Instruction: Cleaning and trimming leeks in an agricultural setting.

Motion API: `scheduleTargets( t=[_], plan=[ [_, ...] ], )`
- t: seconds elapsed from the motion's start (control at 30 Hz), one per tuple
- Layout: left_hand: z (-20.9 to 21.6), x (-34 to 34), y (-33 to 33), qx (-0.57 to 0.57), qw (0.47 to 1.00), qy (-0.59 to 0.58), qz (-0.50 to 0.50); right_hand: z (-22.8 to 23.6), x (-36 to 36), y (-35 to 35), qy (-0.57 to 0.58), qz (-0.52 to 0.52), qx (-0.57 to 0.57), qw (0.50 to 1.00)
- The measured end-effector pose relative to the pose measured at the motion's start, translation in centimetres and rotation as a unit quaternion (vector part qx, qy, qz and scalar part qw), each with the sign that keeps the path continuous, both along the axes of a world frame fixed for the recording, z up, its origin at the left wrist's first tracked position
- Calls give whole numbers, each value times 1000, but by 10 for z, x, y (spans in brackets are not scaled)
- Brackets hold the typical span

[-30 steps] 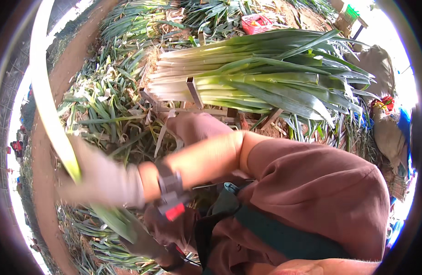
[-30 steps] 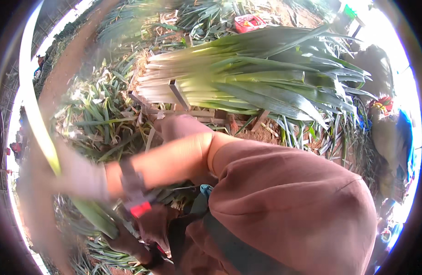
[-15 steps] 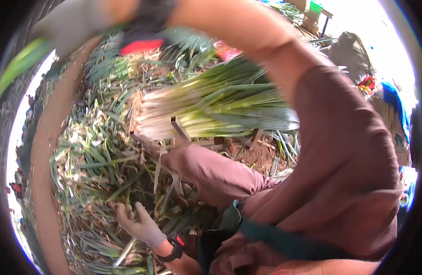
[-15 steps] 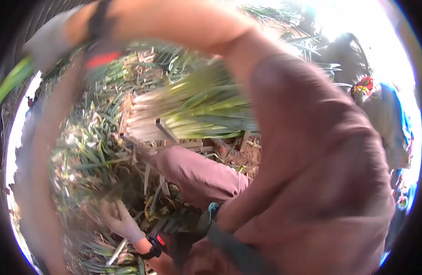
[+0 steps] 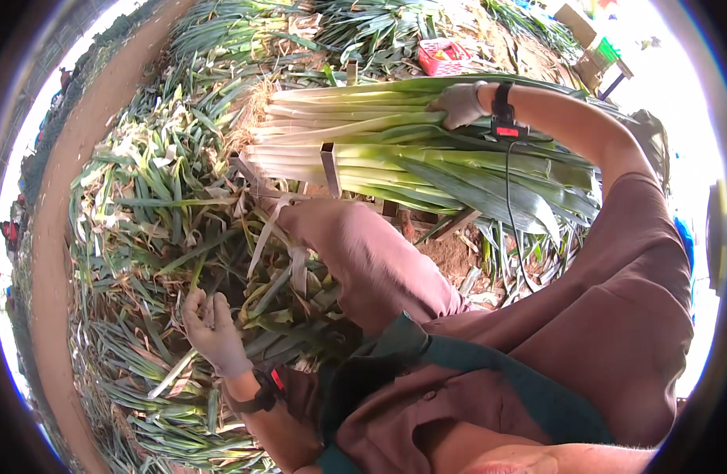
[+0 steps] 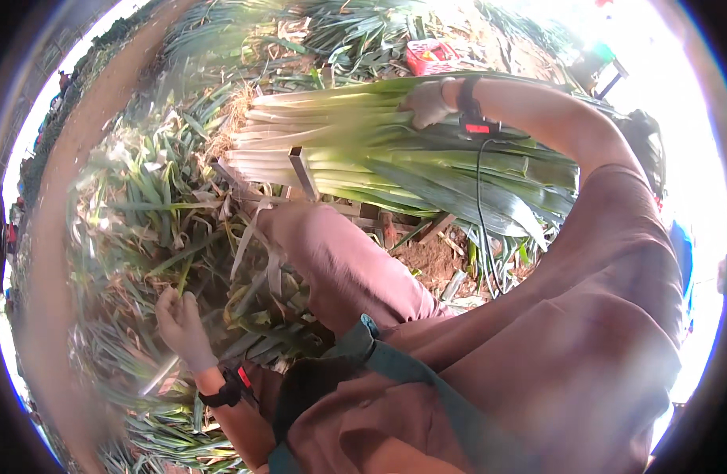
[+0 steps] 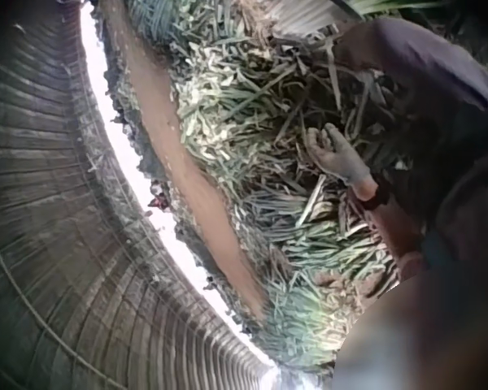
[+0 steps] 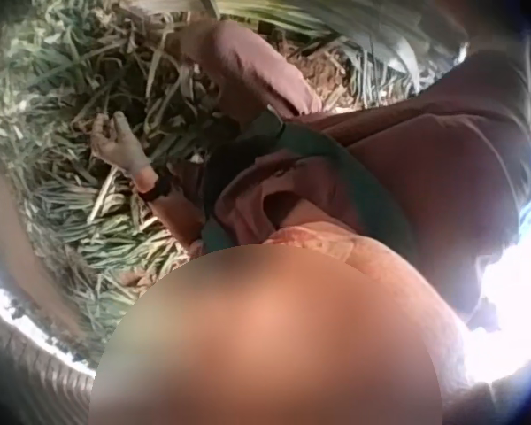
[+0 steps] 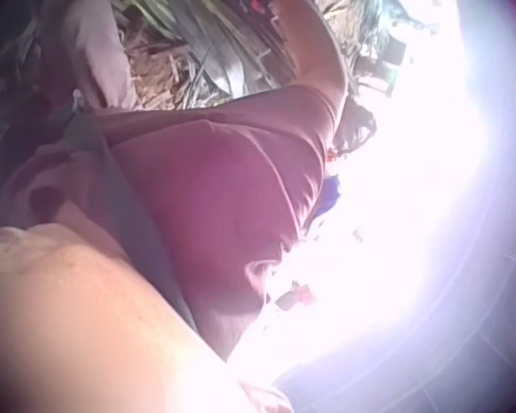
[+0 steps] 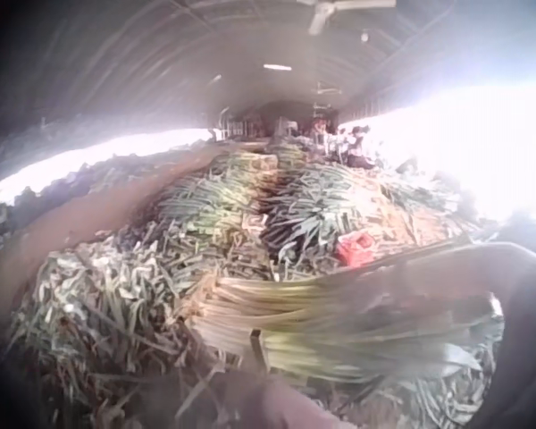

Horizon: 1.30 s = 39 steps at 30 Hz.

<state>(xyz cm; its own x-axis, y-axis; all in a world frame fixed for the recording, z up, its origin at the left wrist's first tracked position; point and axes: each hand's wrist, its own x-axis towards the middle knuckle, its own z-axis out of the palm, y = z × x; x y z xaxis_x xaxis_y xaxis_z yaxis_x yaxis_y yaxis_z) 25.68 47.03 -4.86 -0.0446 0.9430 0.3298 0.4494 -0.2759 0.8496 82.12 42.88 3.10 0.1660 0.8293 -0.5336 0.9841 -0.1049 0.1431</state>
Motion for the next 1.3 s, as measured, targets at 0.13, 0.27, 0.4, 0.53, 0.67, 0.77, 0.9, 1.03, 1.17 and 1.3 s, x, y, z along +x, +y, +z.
scheduleTargets(
  t=[0.13, 0.27, 0.4, 0.53, 0.67, 0.77, 0.9, 1.03, 1.17, 1.3],
  plan=[
    [1, -1, 9, -9, 1000, -20, 2, -3, 4, 7, 137, -45, -27, 989],
    [-1, -28, 13, -22, 998, -52, 37, -7, -12, 17, 91, 53, 11, 994],
    [8, -66, 27, -1, 999, -51, 5, 4, -32, 28, -68, 135, -94, 984],
    [56, -91, 18, 28, 997, -53, 54, 38, -87, 46, -254, 211, -201, 922],
    [74, -148, -25, 14, 975, -180, 129, 87, -206, 75, -183, 296, -30, 937],
    [62, -189, -66, 7, 959, -231, 163, 80, -297, 97, -1, 485, 108, 868],
    [30, -230, -131, -36, 946, -213, 241, -19, -441, 119, 233, 503, -29, 832],
    [21, -245, -174, -133, 906, -224, 335, -157, -556, 125, 247, 530, -119, 803],
    [48, -238, -184, -176, 895, -158, 378, -287, -644, 132, 322, 433, -95, 837],
    [47, -248, -193, -170, 936, 127, 281, -361, -711, 150, 295, 346, 3, 890]
  ],
)
